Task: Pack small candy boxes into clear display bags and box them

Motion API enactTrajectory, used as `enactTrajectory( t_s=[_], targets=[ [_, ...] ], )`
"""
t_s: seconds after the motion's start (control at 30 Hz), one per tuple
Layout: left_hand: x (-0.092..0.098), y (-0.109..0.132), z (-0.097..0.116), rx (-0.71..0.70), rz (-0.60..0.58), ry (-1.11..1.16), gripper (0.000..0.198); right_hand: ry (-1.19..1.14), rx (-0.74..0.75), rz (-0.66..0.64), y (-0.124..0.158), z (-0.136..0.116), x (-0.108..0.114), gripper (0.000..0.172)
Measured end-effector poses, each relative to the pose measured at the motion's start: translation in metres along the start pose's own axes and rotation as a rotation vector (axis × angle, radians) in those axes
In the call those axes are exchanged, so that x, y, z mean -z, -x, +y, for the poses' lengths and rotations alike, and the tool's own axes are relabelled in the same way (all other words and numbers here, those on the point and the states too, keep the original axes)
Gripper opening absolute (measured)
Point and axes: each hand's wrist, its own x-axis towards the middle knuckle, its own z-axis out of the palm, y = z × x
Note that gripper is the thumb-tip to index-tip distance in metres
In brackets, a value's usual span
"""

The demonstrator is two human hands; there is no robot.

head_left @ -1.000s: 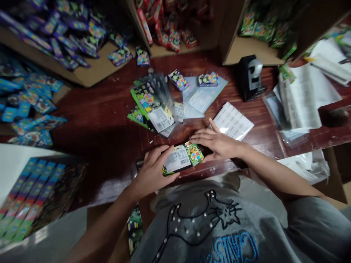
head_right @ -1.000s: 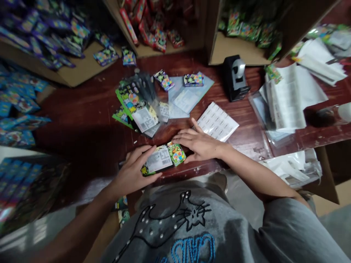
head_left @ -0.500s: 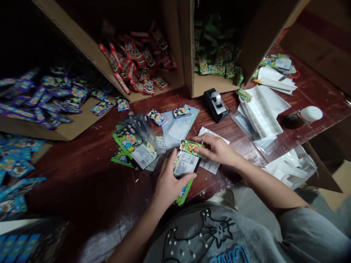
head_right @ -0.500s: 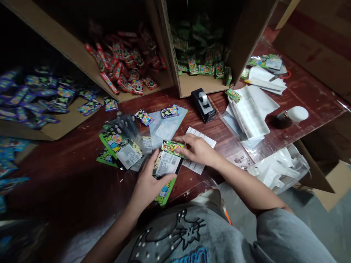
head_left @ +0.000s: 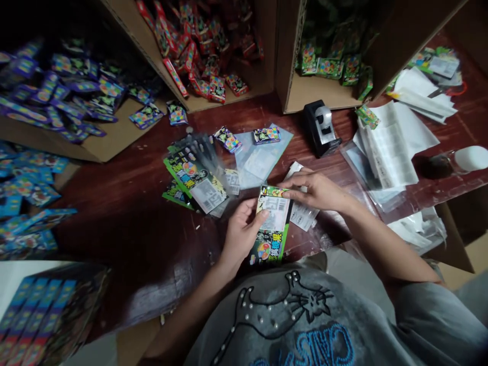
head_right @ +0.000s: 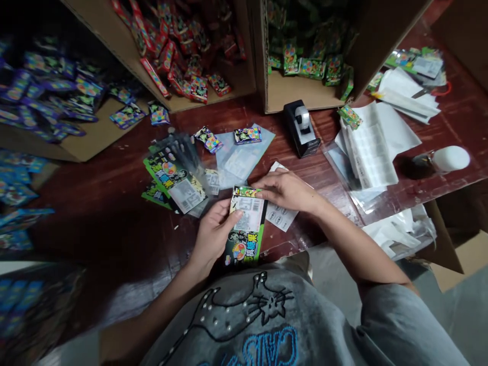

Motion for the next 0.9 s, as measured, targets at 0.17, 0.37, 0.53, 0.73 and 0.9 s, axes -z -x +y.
enactTrajectory(
  t_s=[0.17, 0.37, 0.53, 0.73, 0.9],
  targets=[
    [0.025, 0.006, -0.004, -0.150, 0.097, -0.102, 0.070, -0.062, 0.030, 0.198, 0.001, -0.015, -0.030, 0.046],
    [0.030, 0.002, -0.001, -0.205, 0.098, -0.109, 0.059, -0.467, -0.265, 0.360, 0.014, -0.025, -0.087, 0.049],
    [0.029, -0.002, -0.005, -0.132, 0.015, -0.112, 0.046, -0.552, -0.360, 0.287, 0.021, -0.024, -0.090, 0.042],
    [0.033, -0.008, 0.002, -0.112, 0.064, -0.207, 0.030, -0.640, -0.437, 0.614, 0.031, -0.032, -0.106, 0.051],
    [0.021, -0.012, 0.011, -0.083, 0.070, -0.148, 0.029, -0.658, -0.489, 0.635, 0.036, -0.035, -0.112, 0.046]
  ],
)
